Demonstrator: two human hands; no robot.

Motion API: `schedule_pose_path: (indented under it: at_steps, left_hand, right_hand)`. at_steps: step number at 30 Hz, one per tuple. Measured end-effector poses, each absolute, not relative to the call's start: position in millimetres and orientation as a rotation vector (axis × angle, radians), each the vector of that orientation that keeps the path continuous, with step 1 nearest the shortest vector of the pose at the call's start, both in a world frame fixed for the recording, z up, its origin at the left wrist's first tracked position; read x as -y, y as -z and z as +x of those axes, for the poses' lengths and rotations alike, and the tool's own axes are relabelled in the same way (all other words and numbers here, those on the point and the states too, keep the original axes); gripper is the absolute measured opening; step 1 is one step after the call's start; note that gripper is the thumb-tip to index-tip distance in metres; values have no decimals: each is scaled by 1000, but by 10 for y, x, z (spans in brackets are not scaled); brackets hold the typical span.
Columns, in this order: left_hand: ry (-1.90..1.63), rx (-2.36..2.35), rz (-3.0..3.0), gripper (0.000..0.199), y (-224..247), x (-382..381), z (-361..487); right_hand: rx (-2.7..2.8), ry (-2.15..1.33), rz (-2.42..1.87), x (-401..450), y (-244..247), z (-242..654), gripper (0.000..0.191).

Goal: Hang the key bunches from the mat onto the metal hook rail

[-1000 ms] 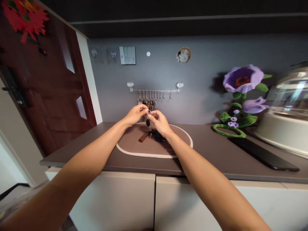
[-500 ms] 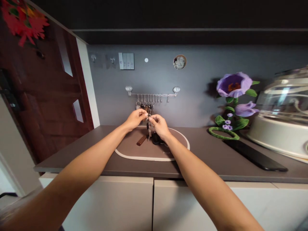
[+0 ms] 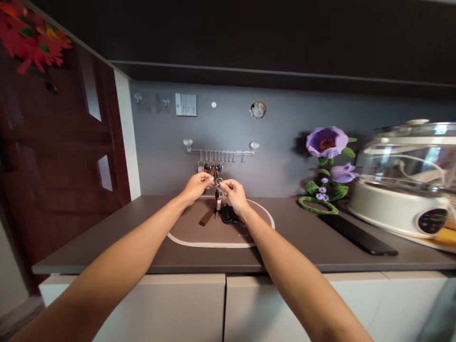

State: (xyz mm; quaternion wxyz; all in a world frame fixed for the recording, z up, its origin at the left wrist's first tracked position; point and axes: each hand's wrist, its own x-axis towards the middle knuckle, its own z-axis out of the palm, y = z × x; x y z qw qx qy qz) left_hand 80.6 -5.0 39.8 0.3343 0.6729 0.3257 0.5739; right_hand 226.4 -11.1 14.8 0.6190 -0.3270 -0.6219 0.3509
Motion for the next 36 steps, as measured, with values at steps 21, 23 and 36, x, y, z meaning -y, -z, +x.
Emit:
schedule_pose_path:
  at_steps: [21, 23, 36]
  left_hand:
    - [-1188, -1248, 2267, 8, -260, -41, 761]
    - [-1168, -1277, 2300, 8, -258, -47, 758]
    - [-1123, -1311, 2310, 8, -249, -84, 723]
  right_hand:
    - [1095, -791, -829, -343, -797, 2205, 17]
    - [1068, -804, -842, -395, -843, 2178, 12]
    - [992, -855, -839, -641, -761, 2152, 8]
